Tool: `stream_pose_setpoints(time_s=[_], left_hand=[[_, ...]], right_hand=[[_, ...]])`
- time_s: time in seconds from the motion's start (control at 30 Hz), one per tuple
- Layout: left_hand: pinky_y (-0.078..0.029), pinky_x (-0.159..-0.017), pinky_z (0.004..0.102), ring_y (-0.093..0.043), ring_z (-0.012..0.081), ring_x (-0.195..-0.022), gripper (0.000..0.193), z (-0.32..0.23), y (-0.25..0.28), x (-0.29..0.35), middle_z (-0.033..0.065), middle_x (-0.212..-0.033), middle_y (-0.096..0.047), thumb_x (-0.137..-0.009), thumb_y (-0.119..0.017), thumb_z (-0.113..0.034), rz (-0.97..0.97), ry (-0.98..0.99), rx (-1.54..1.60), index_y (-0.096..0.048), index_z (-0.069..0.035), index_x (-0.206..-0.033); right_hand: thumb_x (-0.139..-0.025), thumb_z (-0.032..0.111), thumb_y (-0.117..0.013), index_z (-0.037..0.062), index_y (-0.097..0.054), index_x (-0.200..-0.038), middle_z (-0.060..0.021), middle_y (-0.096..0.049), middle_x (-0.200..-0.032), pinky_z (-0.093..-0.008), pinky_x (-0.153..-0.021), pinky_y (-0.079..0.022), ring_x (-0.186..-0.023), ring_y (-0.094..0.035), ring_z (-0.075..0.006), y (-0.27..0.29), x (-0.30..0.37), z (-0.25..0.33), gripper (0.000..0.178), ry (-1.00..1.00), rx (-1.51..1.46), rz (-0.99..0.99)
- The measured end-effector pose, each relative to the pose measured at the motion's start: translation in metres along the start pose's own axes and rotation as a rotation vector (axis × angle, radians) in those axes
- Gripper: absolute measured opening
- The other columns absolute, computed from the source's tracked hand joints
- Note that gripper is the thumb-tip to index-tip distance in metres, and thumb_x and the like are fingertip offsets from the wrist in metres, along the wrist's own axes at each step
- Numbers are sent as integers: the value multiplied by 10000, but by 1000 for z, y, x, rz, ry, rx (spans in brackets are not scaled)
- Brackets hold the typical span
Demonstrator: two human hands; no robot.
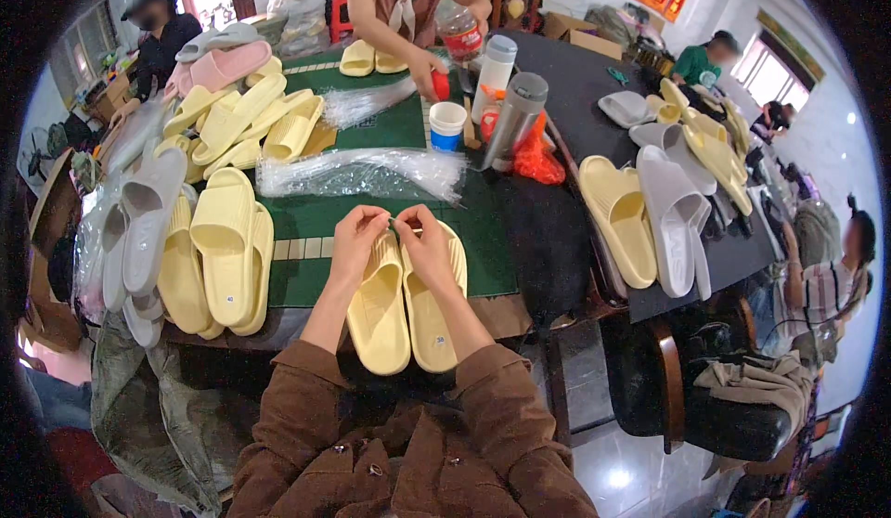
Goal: The person assembles yellow and white plastic slippers at a workbench. They pick up pairs of slippers, insert a small fastener into the strap area of each slipper, and place the completed pairs aside. The process is repeated for multiple pairs throughout the clip.
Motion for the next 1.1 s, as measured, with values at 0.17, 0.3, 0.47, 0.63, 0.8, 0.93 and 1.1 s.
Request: stream_pose_setpoints(time_s=[0.17, 0.3, 0.47, 0.63, 0.8, 0.93, 1.1], left_hand=[[-489, -743, 242, -602, 98, -815, 113, -7, 6, 1, 36, -877, -649, -916, -636, -101, -59, -25, -8, -638, 2, -963], [-484, -745, 248, -592, 94, -812, 122, -8, -2, 2, 33, -859, -631, -922, -629, -109, 1, -46, -220, -625, -2, -981], [-466, -733, 249, -570, 93, -788, 104, -12, 5, 3, 21, -829, -604, -931, -610, -102, -77, -60, -103, -607, -9, -978], [-449, -743, 244, -558, 93, -783, 67, -19, 24, 6, 16, -826, -587, -950, -576, -88, -226, -57, 63, -582, -22, -954], [-455, -834, 296, -573, 142, -912, 69, -27, 26, 7, 57, -961, -592, -943, -554, -60, -241, -114, -71, -579, -23, -996], [-430, -932, 363, -538, 260, -1061, 174, -74, 20, 29, 119, -1116, -564, -892, -551, -7, -271, -372, -453, -583, -21, -1063], [-344, -1052, 473, -435, 351, -1247, 339, -85, -20, 75, 158, -1252, -516, -855, -607, -59, 6, -569, -937, -573, -46, -1192]], right_hand=[[-902, 65, -622, 15, -578, -931, -26, -611, -825, -258, -712, -461, -781, -582, -109, 0, 1, 6, 73, -12, 41, -10], [-900, 52, -619, 9, -587, -925, -36, -614, -825, -268, -697, -469, -774, -590, -113, -2, 3, 9, 59, -52, 28, 1], [-888, 35, -618, -3, -596, -922, -62, -617, -846, -284, -674, -477, -760, -600, -137, 5, 1, 12, 56, 117, 70, -89], [-890, 54, -628, 5, -608, -944, -50, -648, -842, -278, -681, -482, -731, -593, -117, 7, 2, 7, 75, 40, 132, -110], [-891, 59, -628, -2, -603, -936, -72, -656, -833, -295, -705, -491, -748, -616, -141, 6, 2, 5, 80, 5, 150, -107], [-890, 56, -617, -1, -594, -918, -84, -628, -849, -298, -685, -483, -744, -609, -162, 7, 2, 3, 68, 4, 142, -110], [-869, 62, -617, 7, -610, -903, -89, -606, -850, -303, -679, -487, -737, -608, -182, 4, 3, 5, 65, -13, 170, -46]])
Point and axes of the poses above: each hand's wrist, its own x-axis away from the middle knuckle, its own y-axis out of the back of the hand, z = x × y, the point moved 9 cm from there along -x, towards the middle knuckle
